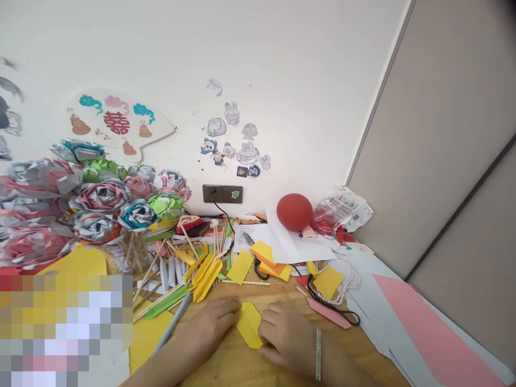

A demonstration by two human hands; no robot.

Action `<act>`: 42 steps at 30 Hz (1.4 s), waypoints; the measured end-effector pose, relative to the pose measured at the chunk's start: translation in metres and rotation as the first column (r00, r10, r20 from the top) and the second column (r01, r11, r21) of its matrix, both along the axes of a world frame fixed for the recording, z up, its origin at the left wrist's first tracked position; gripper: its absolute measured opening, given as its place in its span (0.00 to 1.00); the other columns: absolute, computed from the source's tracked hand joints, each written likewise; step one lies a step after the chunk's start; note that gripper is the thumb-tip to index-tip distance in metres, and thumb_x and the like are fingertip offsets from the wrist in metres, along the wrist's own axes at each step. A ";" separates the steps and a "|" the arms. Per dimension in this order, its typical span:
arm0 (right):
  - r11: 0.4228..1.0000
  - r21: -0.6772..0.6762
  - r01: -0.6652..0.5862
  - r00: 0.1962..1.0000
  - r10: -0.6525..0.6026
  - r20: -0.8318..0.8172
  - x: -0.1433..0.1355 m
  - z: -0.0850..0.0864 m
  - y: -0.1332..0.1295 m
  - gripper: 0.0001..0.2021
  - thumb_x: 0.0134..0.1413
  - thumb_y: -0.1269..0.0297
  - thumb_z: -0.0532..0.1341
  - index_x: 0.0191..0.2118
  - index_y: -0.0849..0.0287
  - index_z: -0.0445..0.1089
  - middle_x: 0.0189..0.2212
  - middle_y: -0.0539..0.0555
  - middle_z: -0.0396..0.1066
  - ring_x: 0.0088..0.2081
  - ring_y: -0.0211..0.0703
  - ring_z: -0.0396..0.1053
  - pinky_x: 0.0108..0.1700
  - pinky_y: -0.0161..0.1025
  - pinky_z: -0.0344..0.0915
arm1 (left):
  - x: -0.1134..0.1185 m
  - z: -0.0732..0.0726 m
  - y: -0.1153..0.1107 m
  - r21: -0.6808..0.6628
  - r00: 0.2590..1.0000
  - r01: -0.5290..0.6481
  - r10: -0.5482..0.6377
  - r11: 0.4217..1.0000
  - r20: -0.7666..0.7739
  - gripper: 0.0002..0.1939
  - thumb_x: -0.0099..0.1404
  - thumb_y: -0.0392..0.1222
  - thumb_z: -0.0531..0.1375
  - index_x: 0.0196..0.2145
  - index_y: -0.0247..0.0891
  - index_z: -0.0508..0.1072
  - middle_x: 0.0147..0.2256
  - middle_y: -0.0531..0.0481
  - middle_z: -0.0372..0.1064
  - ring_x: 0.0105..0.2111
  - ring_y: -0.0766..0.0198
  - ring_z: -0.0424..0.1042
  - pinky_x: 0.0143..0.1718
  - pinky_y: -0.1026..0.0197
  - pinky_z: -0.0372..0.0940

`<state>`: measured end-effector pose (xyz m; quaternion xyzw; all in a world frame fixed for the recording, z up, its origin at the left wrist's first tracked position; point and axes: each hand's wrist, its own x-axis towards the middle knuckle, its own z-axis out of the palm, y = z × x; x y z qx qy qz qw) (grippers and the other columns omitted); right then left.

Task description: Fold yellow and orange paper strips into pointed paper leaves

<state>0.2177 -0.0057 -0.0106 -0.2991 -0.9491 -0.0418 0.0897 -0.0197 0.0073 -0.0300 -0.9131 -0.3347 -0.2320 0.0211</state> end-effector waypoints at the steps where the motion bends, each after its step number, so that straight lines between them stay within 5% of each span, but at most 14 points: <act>1: 1.000 0.029 -0.002 1.000 0.002 0.007 0.001 0.000 0.001 0.07 0.53 0.61 0.60 0.31 0.59 0.64 0.31 0.50 0.67 0.33 0.41 0.61 0.31 0.38 0.52 | 0.001 0.001 0.000 0.012 1.000 0.001 -0.001 1.000 0.005 0.14 0.68 0.35 0.49 0.43 0.43 0.72 0.46 0.48 0.72 0.48 0.60 0.69 0.48 0.57 0.67; 8: 0.989 0.147 0.018 1.000 -0.021 0.018 0.007 -0.001 0.006 0.04 0.56 0.68 0.55 0.31 0.60 0.63 0.30 0.51 0.66 0.33 0.42 0.59 0.29 0.39 0.49 | 0.008 0.021 -0.006 -0.019 1.000 0.002 -0.001 1.000 0.030 0.15 0.69 0.38 0.46 0.31 0.40 0.70 0.29 0.50 0.69 0.32 0.64 0.70 0.34 0.65 0.66; 16: 0.989 0.117 0.088 0.996 -0.086 -0.019 0.006 -0.002 0.009 0.06 0.56 0.65 0.57 0.30 0.59 0.65 0.31 0.51 0.66 0.35 0.43 0.60 0.34 0.40 0.52 | 0.008 0.021 -0.005 -0.002 0.995 -0.021 0.020 1.000 -0.094 0.15 0.69 0.36 0.46 0.26 0.38 0.66 0.27 0.51 0.67 0.28 0.64 0.66 0.29 0.64 0.60; 21: 0.986 -0.005 0.164 0.984 -0.164 -0.066 0.001 -0.001 0.009 0.05 0.56 0.68 0.57 0.30 0.59 0.67 0.30 0.50 0.68 0.35 0.41 0.62 0.35 0.37 0.53 | 0.006 0.026 -0.007 -0.051 0.992 -0.001 -0.006 0.999 -0.127 0.06 0.64 0.39 0.56 0.28 0.39 0.66 0.30 0.52 0.68 0.31 0.63 0.67 0.30 0.65 0.60; 28: 0.917 -0.257 0.304 0.908 -0.360 -0.213 -0.003 0.000 0.007 0.03 0.51 0.72 0.60 0.28 0.59 0.67 0.29 0.49 0.68 0.35 0.39 0.63 0.35 0.34 0.54 | 0.013 0.022 -0.008 0.061 0.992 -0.074 0.080 0.995 -0.099 0.12 0.66 0.33 0.49 0.26 0.39 0.65 0.27 0.51 0.67 0.28 0.63 0.66 0.29 0.63 0.60; 36: 0.870 -0.300 0.391 0.842 -0.469 -0.265 -0.010 -0.009 0.009 0.06 0.50 0.73 0.60 0.25 0.60 0.64 0.27 0.49 0.67 0.33 0.40 0.63 0.34 0.35 0.53 | 0.022 0.023 -0.013 -0.222 0.960 -0.252 0.272 0.942 0.064 0.06 0.60 0.35 0.55 0.25 0.40 0.65 0.29 0.52 0.66 0.32 0.62 0.67 0.33 0.62 0.63; 42: 0.834 -0.314 0.455 0.798 -0.538 -0.272 -0.015 -0.008 0.007 0.06 0.49 0.72 0.60 0.24 0.60 0.64 0.27 0.50 0.68 0.34 0.42 0.63 0.35 0.37 0.53 | 0.025 0.020 -0.010 -0.270 0.943 -0.302 0.328 0.914 0.055 0.09 0.62 0.36 0.53 0.25 0.39 0.67 0.29 0.51 0.66 0.32 0.61 0.66 0.34 0.60 0.61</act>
